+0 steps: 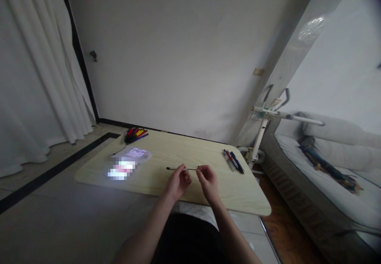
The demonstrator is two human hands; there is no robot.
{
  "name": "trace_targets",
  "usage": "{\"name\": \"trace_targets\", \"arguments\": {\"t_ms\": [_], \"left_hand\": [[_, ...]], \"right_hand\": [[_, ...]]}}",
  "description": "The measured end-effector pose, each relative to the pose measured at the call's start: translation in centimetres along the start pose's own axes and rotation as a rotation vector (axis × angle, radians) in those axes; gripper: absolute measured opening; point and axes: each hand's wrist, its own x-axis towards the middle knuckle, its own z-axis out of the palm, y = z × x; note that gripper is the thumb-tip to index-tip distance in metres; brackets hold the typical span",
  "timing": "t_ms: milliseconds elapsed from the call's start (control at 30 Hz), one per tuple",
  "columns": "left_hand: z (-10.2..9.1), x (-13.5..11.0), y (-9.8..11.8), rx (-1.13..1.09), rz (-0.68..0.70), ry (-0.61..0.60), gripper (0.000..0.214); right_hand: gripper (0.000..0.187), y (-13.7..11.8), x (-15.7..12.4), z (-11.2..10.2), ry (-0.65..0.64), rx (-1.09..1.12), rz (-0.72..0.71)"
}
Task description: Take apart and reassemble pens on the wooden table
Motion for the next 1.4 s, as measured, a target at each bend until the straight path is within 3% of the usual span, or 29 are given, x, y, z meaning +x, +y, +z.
{"name": "trace_targets", "arguments": {"t_ms": [1033,1400], "left_hand": [[-0.3,0.0,0.1,-0.075,-0.01,-0.025,0.012],[-0.6,0.2,0.0,-0.064,-0.013,-0.048,0.012]], "right_hand": [[0.019,-0.7,-0.5,-0.6,-0.019,-0.109,-0.018],[0.017,-1.2,-0.6,-0.8,-0.048,-0.253,-0.137]]}}
